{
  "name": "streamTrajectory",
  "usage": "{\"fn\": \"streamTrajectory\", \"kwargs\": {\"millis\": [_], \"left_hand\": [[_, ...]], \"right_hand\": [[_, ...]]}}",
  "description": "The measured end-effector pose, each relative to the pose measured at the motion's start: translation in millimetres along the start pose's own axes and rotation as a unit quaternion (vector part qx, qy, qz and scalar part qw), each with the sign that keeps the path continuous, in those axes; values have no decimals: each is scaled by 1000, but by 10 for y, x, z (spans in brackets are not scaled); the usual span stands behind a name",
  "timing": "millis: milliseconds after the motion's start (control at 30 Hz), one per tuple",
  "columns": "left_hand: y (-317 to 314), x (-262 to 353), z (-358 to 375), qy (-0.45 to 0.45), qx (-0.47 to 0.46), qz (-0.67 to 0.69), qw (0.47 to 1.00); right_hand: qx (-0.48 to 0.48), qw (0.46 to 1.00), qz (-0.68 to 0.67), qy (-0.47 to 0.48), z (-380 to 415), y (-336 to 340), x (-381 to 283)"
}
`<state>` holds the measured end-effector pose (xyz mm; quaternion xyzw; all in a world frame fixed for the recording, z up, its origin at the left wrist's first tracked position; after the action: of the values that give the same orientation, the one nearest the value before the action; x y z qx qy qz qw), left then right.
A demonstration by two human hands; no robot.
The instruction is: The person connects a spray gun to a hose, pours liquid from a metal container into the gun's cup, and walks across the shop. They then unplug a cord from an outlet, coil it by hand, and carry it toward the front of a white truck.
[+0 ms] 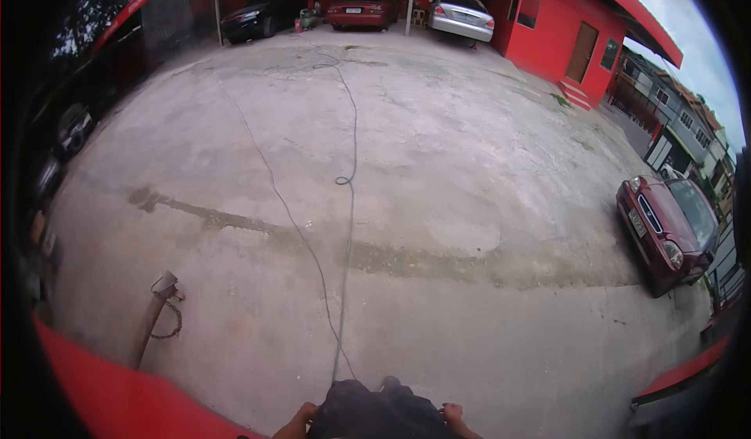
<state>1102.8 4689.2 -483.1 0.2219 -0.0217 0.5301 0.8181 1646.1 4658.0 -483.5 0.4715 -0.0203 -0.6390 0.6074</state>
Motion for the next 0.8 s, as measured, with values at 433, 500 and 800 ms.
{"fn": "streamTrajectory", "kwargs": {"millis": [433,500,800], "left_hand": [[1732,3688,-2477,112,51,178,976],[2128,5136,-2998,23,71,194,978],[3886,10748,-3657,-361,14,293,885]], "right_hand": [[-124,978,-139,96,-3866,-1745,-6716],[-167,981,-78,58,-3951,-2087,-6940],[-208,974,91,-28,-5218,-3630,-7998]]}}
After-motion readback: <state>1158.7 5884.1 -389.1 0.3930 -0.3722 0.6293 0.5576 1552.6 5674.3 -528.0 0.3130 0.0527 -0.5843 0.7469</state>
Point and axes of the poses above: each hand's wrist, its own z-axis away from the middle knuckle, its own y-axis out of the back of the hand, x = y × z, the point moved 4 cm from there along -z, towards the middle knuckle, and after that the axes turned 6 degrees about x, right-handed, at the moved point
